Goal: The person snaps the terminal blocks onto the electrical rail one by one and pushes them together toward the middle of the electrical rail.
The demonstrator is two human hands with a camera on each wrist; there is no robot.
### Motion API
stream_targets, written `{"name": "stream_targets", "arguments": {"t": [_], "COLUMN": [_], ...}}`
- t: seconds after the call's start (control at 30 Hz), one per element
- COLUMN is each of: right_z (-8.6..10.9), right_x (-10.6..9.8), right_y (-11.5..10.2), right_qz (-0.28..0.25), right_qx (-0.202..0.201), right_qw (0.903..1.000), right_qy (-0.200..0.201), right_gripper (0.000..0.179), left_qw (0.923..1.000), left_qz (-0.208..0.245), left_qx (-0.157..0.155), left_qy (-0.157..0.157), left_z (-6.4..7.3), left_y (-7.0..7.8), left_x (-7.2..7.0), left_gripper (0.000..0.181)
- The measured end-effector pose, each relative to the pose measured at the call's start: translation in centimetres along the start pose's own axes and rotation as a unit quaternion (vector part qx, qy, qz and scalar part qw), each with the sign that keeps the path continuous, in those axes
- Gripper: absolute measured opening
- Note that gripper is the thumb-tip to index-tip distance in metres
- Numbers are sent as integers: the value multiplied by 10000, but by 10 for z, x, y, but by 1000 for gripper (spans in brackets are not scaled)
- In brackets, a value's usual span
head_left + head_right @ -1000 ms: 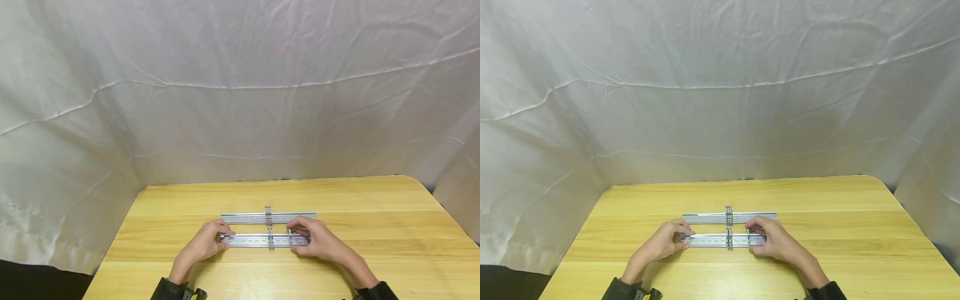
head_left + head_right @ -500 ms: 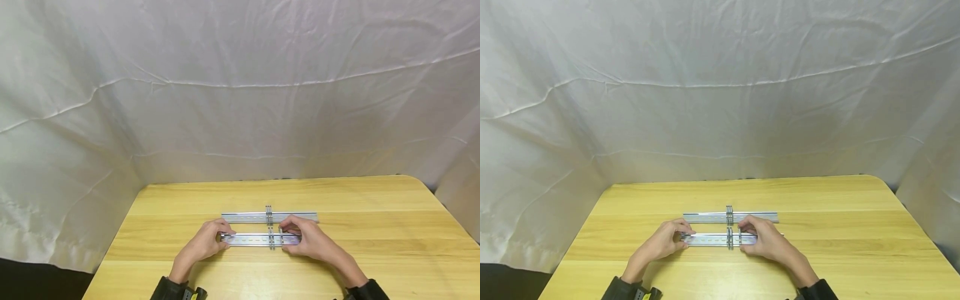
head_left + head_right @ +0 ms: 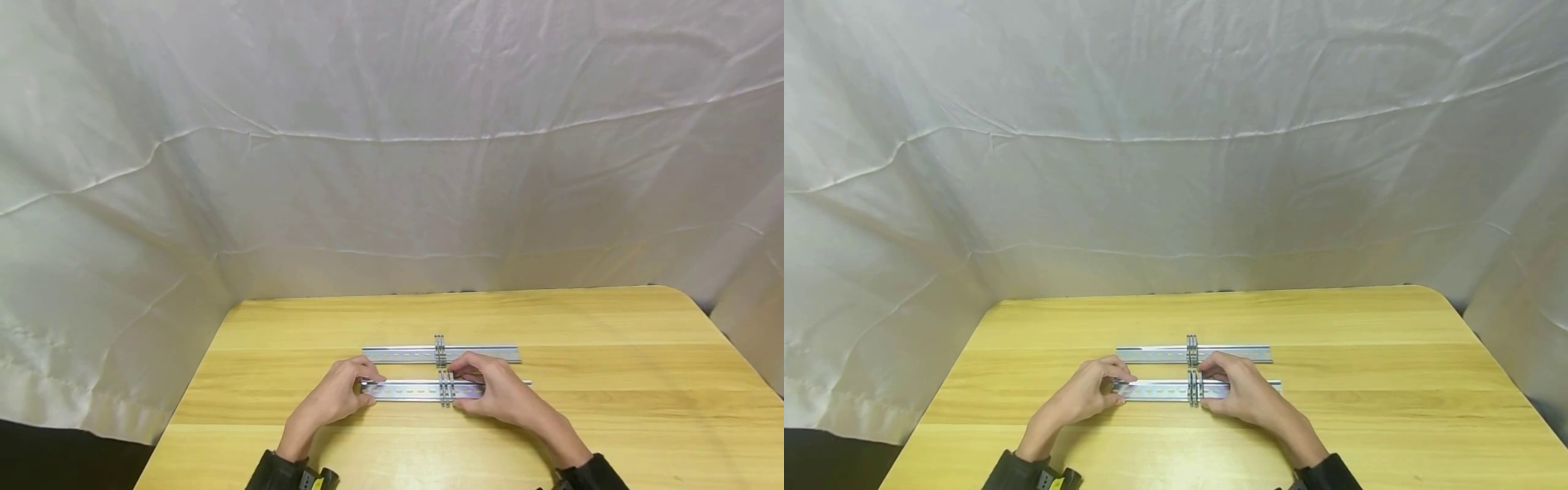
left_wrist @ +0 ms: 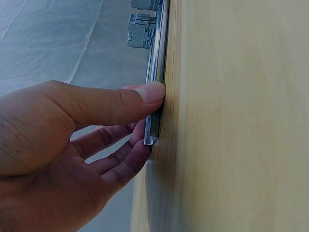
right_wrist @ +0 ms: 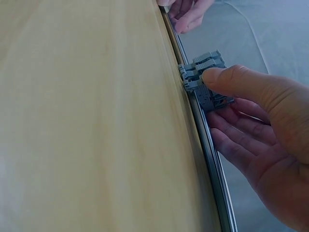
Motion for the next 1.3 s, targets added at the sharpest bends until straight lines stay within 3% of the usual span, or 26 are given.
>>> {"name": "stream_targets", "arguments": {"t": [0.27,0.47,0.8,1.3], "right_z": [-1,-1,-2,-2], "right_x": [1,2,2,4], "right_y": [-1,-2,1,1], "right_qz": [213,208,145,174], "right_qx": [84,-6,242,258], "right_qw": [9997,9997,9996,9995], "right_qy": [64,95,8,-28], "right_gripper": [47,45,48,48], "left_qw": [10000,10000,10000,10000], "left_qz": [-55,-31,40,63], "left_qx": [-8,-53,-58,-1], "left_qy": [-2,15,2,33], "left_z": [-2,-2,-1,0], "left_y": [0,0,1,-1], "left_x": [0,-1,0,0], "left_gripper": [32,32,31,32]}}
Point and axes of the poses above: each hand's wrist, its own z-axis away from the middle knuckle, its own x-axis out of the palm, y = z × x, the point moved 9 cm from there along -z, towards the middle knuckle, and after that the axes turned 10 degrees about x, right-handed, at the moved point
